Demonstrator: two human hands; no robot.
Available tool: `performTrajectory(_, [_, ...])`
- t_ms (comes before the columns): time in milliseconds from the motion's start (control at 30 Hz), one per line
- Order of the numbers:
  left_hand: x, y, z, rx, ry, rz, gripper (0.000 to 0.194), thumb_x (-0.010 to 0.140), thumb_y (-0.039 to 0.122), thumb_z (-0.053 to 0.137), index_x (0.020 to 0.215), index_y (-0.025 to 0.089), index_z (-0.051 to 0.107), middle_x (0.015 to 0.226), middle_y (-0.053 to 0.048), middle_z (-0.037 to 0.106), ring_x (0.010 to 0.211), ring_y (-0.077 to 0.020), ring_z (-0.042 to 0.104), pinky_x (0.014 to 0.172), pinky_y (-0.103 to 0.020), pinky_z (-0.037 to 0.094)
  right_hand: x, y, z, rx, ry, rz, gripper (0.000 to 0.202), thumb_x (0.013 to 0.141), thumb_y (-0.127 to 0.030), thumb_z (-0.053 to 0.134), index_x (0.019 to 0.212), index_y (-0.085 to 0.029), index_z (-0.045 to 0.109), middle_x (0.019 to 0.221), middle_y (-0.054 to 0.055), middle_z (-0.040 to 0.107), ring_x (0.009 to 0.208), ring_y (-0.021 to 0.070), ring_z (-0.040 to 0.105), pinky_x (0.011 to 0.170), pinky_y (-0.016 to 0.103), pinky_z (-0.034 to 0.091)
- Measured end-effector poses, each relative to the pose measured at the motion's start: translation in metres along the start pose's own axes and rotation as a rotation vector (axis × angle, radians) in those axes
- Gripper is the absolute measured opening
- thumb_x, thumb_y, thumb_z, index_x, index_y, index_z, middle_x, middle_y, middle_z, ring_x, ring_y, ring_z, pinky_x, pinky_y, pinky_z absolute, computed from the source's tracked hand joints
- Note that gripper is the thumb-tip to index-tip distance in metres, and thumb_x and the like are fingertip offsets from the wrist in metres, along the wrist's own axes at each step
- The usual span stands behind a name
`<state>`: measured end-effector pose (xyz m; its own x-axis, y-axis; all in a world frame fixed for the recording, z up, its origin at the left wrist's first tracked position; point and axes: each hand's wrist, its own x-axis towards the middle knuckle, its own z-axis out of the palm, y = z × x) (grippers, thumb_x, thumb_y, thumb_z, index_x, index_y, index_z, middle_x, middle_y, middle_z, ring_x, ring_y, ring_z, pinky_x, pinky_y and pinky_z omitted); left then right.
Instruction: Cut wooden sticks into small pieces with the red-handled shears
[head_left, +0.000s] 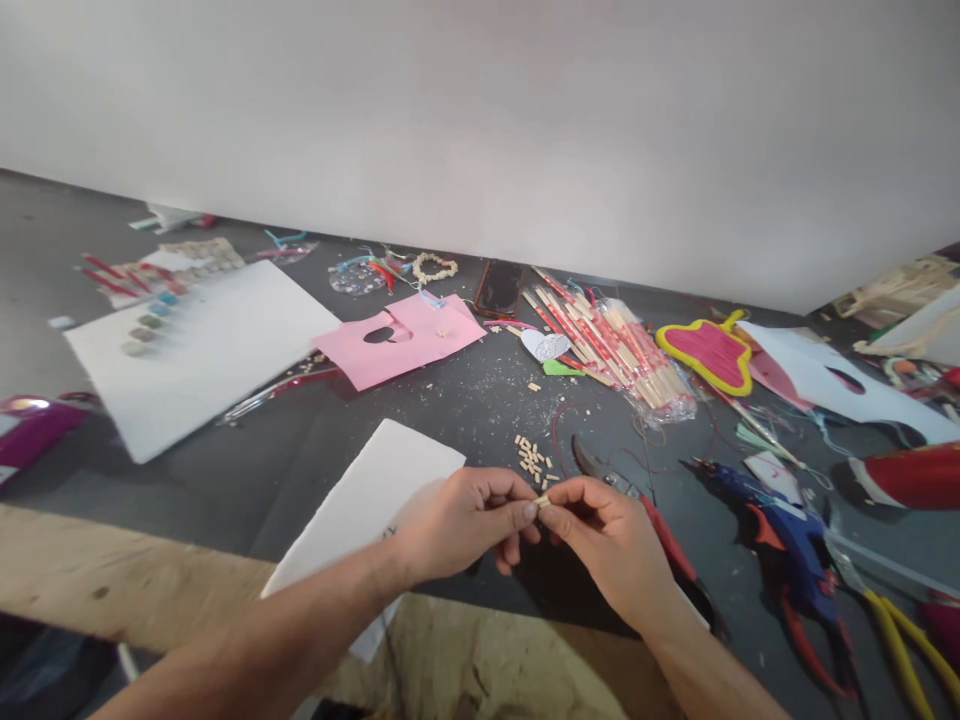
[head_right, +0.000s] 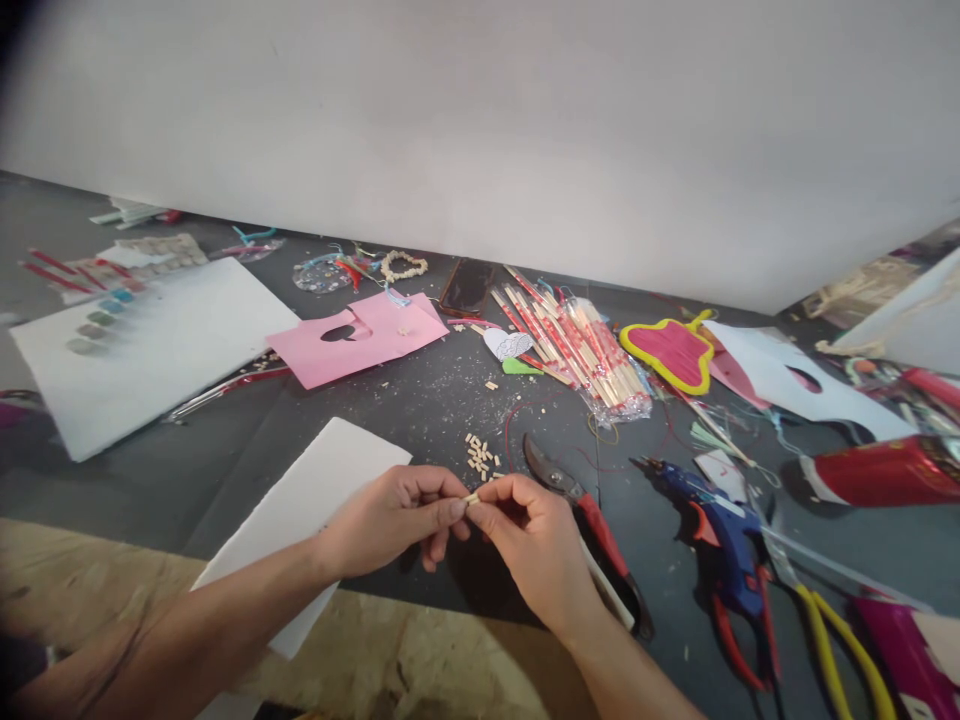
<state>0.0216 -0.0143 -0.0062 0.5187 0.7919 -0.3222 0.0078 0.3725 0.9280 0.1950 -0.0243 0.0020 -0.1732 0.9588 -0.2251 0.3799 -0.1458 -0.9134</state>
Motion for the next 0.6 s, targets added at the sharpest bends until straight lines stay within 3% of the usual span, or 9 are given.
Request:
performTrajectory(267, [-0.0015, 0.0018, -0.0003, 0.061, -0.01, -0.01, 0.019, 0.082, 0.029, 0.052, 0.076, 0.013, 0.059, 0.056, 0.003, 0.057, 0.044, -0.0052, 0.052, 0.044, -0.015, 0.044, 0.0002, -0.0002, -0.0031, -0.026, -0.048, 0.024, 0.017, 0.074, -0.036, 0.062, 0.072, -0.019, 0.062, 0.064, -0.002, 0.061, 0.06, 0.0099, 0.052, 0.056, 0.02, 0.041])
performTrajectory(600, [-0.0001, 0.002, -0.0003, -0.029, -0.039, -0.005, 0.021, 0.081, 0.03, 0.052, 0.077, 0.011, 0.06, 0.065, -0.001, 0.061, 0.045, -0.0052, 0.053, 0.043, -0.016, 0.045, 0.0, -0.0019, -0.0046, 0.041, -0.097, 0.029, 0.018, 0.076, -0.036, 0.06, 0.074, -0.018, 0.06, 0.062, -0.003, 0.058, 0.06, 0.0082, 0.052, 0.056, 0.019, 0.04])
